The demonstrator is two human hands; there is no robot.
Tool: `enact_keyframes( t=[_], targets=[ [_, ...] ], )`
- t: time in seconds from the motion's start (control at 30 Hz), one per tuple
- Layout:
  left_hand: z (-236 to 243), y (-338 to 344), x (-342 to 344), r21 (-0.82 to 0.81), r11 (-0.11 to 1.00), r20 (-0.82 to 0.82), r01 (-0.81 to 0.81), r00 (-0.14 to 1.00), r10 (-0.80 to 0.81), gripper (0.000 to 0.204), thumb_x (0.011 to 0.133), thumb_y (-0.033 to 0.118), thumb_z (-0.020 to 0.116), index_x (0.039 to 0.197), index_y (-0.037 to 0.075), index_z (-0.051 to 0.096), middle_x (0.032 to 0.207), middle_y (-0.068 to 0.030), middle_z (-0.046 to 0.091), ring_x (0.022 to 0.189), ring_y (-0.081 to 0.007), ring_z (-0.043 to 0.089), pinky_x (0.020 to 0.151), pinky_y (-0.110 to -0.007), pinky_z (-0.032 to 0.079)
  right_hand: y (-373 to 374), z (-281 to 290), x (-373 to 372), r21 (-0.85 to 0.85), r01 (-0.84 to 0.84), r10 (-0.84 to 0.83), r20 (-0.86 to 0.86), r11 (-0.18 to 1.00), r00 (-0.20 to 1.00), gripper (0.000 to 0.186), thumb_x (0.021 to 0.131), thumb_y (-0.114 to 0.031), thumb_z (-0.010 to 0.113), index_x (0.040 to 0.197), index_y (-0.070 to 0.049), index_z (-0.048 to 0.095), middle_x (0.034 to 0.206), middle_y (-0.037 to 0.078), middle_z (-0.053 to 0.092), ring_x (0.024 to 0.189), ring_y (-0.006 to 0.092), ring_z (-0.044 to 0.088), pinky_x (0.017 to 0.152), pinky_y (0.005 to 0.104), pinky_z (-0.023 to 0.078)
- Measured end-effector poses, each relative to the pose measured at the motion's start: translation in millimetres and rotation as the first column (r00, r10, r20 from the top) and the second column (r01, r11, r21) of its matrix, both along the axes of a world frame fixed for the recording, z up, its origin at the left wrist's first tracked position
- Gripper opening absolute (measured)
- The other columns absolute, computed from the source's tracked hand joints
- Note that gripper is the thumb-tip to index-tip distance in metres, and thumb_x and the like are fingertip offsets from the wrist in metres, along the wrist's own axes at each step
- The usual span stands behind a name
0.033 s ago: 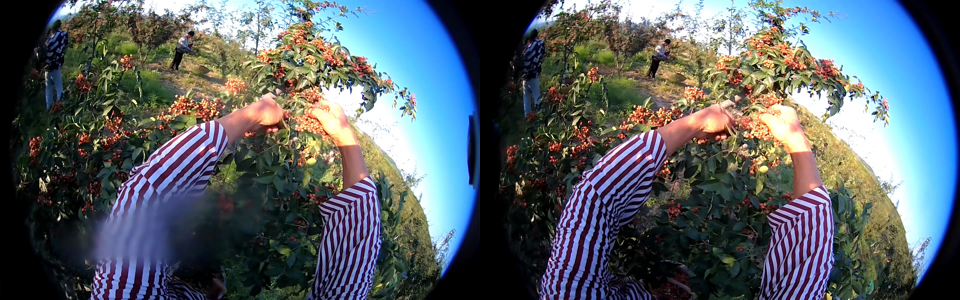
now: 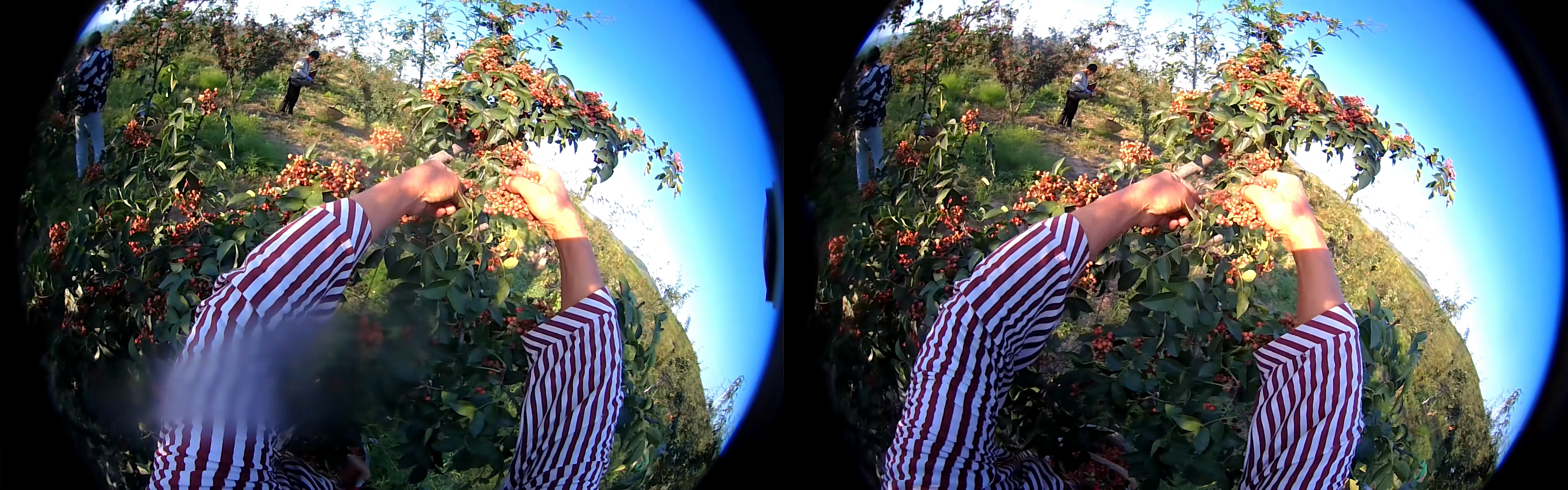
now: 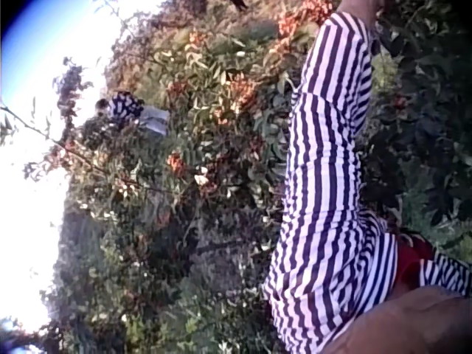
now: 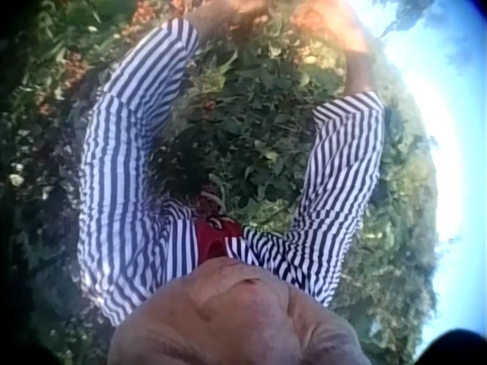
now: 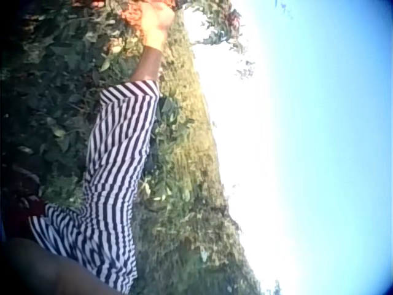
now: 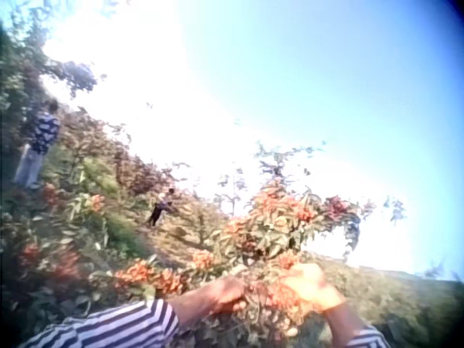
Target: The person picks clusters of red berries from a tree by hand and places them into a bucket hanging from their waist.
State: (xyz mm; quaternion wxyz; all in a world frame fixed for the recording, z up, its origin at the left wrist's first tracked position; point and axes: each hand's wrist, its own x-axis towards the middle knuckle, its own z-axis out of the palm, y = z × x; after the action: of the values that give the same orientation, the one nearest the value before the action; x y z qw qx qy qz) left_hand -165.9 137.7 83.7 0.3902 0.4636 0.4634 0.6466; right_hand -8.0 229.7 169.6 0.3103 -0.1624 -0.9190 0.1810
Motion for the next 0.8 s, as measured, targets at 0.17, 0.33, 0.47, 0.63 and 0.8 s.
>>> enact_keyframes(
  t=[0.17,0.33,0.47,0.63,0.8],
  targets=[
    [-5.0,2.5,-1.1,-0.102,0.995,0.336,0.000,0.941,0.034,0.005,0.076,0.001,0.054,0.072,0.000,0.056,0.058,-0.0094,0.058,0.041,-0.0105,0.050,0.034,-0.021,0.038,-3.2,3.4,-2.4,-0.074,-0.005,0.005,0.008,0.997,1.000,0.004,0.075,-0.005,0.058,0.076,-0.002,0.060,0.070,0.001,0.059,0.063,0.0075,0.052,0.058,0.0215,0.041],
    [0.9,-6.5,6.2,-0.053,0.962,0.312,-0.269,0.910,0.272,0.008,0.077,0.002,0.053,0.071,-0.002,0.057,0.060,-0.0117,0.058,0.045,-0.0150,0.053,0.036,-0.024,0.038,-12.8,8.2,7.3,-0.078,0.012,-0.014,-0.026,0.997,1.000,0.005,0.075,-0.006,0.059,0.077,-0.002,0.061,0.070,0.001,0.059,0.063,0.0079,0.052,0.059,0.0213,0.041],
    [9.2,-24.7,-25.0,0.049,0.975,0.522,-0.217,0.838,0.160,0.007,0.078,0.005,0.048,0.075,0.001,0.052,0.065,-0.0106,0.056,0.048,-0.0126,0.051,0.039,-0.024,0.042,-7.6,2.7,9.4,-0.105,0.114,-0.124,-0.088,0.988,0.988,0.008,0.075,-0.009,0.059,0.077,-0.001,0.061,0.072,0.003,0.061,0.066,0.0093,0.053,0.062,0.0219,0.042],
    [2.7,-32.8,-27.6,0.080,0.988,0.606,-0.134,0.793,0.058,0.011,0.077,0.012,0.047,0.078,0.001,0.045,0.066,-0.0109,0.050,0.052,-0.0159,0.052,0.038,-0.023,0.040,4.3,-0.6,4.9,-0.107,0.097,-0.118,-0.206,0.989,0.971,0.016,0.071,-0.020,0.061,0.074,-0.004,0.062,0.063,-0.001,0.056,0.055,0.0083,0.048,0.049,0.0243,0.036],
    [-2.6,-20.7,-8.7,-0.236,0.971,0.243,0.035,0.970,0.024,0.020,0.084,0.018,0.047,0.070,0.004,0.049,0.056,-0.0094,0.053,0.036,-0.0053,0.033,0.030,-0.018,0.026,4.2,2.5,7.4,-0.031,0.052,-0.058,-0.257,0.998,0.965,0.014,0.072,-0.018,0.061,0.073,-0.004,0.063,0.064,-0.001,0.057,0.057,0.0076,0.048,0.051,0.0242,0.037]
  ],
)
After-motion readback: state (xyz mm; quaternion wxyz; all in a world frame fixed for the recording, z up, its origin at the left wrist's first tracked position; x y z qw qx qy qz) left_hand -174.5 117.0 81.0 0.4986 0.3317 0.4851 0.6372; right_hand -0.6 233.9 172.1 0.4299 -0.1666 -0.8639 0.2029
